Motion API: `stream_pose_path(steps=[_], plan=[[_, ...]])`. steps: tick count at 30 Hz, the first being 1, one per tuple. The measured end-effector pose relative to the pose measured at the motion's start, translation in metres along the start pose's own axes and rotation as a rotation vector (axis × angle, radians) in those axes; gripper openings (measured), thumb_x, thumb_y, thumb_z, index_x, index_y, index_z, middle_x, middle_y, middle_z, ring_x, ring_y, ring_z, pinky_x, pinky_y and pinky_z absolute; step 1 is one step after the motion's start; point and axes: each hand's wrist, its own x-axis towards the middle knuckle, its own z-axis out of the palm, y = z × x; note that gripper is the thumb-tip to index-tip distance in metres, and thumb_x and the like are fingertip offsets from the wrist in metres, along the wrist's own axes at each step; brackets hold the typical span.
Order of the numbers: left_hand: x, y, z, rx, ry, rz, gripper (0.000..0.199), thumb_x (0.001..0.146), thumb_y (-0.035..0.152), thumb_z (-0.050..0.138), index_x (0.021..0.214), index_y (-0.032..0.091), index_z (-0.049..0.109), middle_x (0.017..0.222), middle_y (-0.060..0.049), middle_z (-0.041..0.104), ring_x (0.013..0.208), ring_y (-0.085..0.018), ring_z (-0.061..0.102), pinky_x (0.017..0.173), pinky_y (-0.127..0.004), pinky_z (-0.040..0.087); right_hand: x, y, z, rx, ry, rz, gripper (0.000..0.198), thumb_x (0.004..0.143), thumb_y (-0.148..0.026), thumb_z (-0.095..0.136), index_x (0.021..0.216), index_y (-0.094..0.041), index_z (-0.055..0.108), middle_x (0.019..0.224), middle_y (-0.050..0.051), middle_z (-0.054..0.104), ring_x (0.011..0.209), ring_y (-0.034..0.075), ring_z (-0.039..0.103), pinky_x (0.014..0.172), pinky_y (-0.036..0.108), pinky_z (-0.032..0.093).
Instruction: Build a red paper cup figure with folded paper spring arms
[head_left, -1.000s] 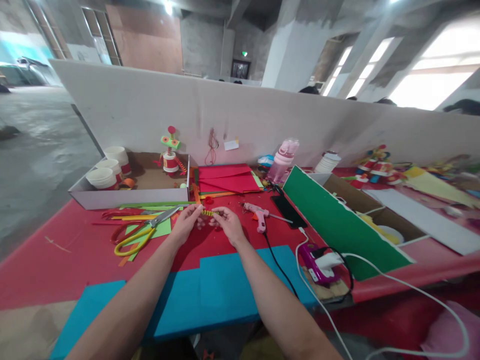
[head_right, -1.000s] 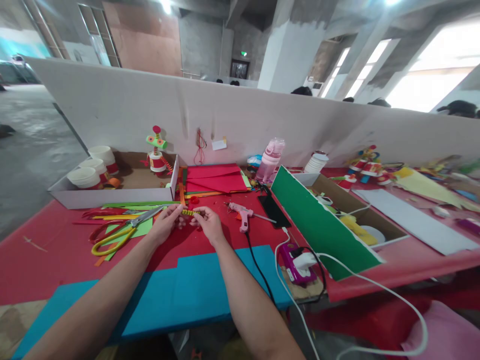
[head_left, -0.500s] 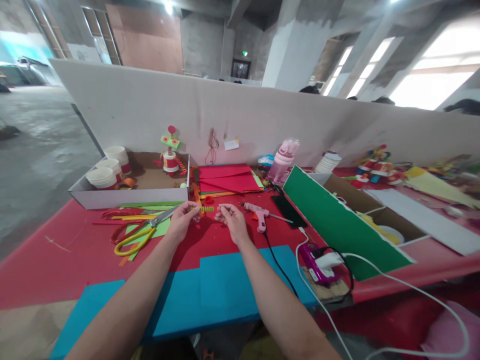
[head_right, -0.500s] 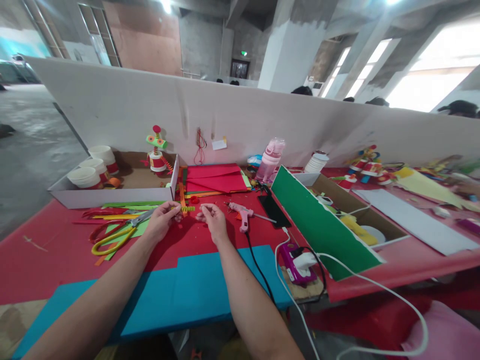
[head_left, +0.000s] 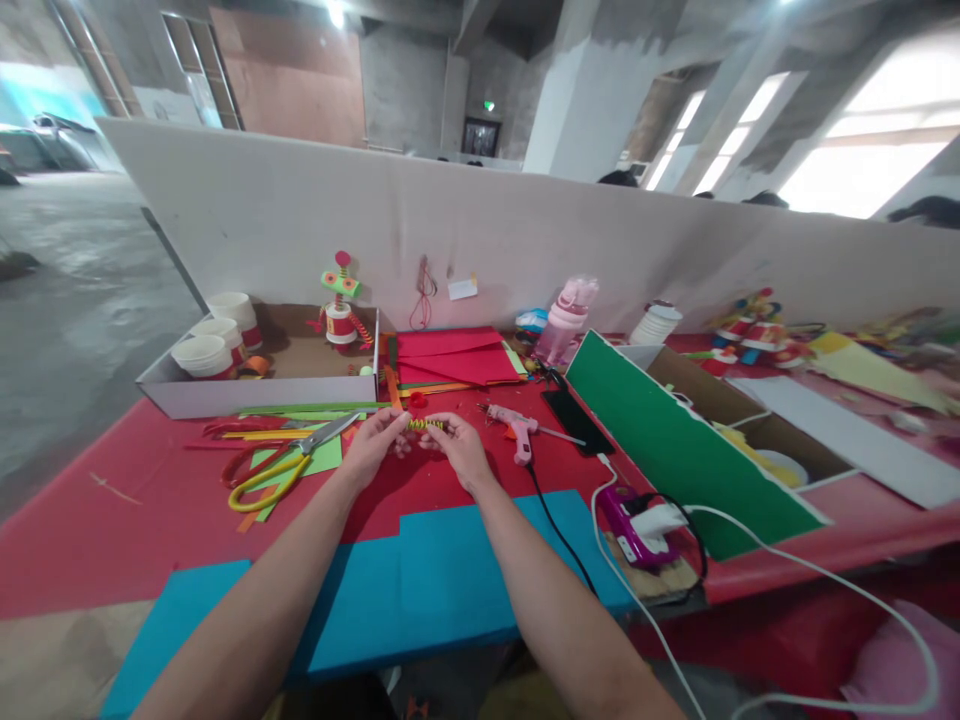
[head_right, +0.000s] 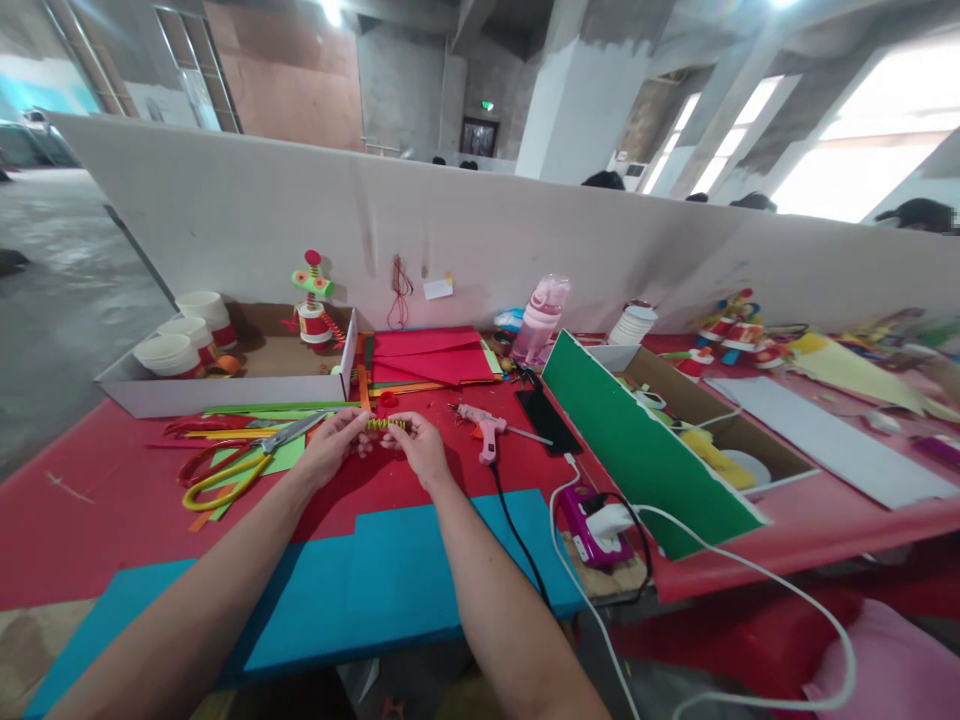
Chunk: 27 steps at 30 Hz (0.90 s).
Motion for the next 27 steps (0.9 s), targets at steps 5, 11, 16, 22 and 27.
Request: stream_pose_path(steps=[5,11,16,22,27], plan=[[0.002,-0.002,-0.004,0.047,0.005,0.049,0.03,0.069,0.038,0.077,0.082,0.015,0.063,0.064,0.001,0.061,0.051,-0.008,0.054,0.052,-0.021,0.043,0.001,0.0,-0.001,-0.014,-0.001,-0.012,0.03,0.069,-0.04,0.075,0.091,-0.02,0.066,0.071,-0.001,0.067,0.069,0.015,0.069,0.073,0.031,0.058],[0.002,0.003,-0.005,-0.105,0.069,0.011,0.031,0.066,0.035,0.079,0.082,0.016,0.061,0.063,0.002,0.06,0.053,-0.009,0.056,0.053,-0.021,0.045,0.005,-0.002,-0.005,0.097,0.097,-0.052,0.036,0.066,-0.034,0.077,0.097,-0.023,0.064,0.088,-0.001,0.066,0.069,0.011,0.066,0.071,0.029,0.058],[0.003,0.0,-0.001,-0.206,0.049,0.021,0.032,0.063,0.03,0.082,0.081,0.016,0.06,0.067,0.003,0.061,0.056,-0.008,0.058,0.057,-0.02,0.046,0.001,0.001,0.005,0.123,0.043,0.046,0.037,0.065,-0.037,0.079,0.096,-0.021,0.064,0.086,-0.001,0.065,0.067,0.01,0.063,0.066,0.027,0.056],[0.007,-0.013,0.008,-0.131,-0.03,0.022,0.035,0.069,0.039,0.078,0.087,0.017,0.058,0.062,0.003,0.059,0.052,-0.009,0.055,0.051,-0.02,0.043,0.005,0.01,0.017,0.041,0.067,0.073,0.038,0.066,-0.046,0.076,0.091,-0.018,0.067,0.072,-0.001,0.066,0.057,0.009,0.058,0.046,0.018,0.042],[0.015,-0.021,0.012,-0.011,0.074,0.098,0.036,0.076,0.049,0.067,0.087,0.017,0.055,0.064,0.003,0.059,0.05,-0.01,0.055,0.049,-0.022,0.043,0.047,-0.003,0.008,-0.044,0.099,0.083,0.037,0.066,-0.048,0.075,0.081,-0.017,0.061,0.063,-0.003,0.062,0.054,0.009,0.057,0.049,0.019,0.046]])
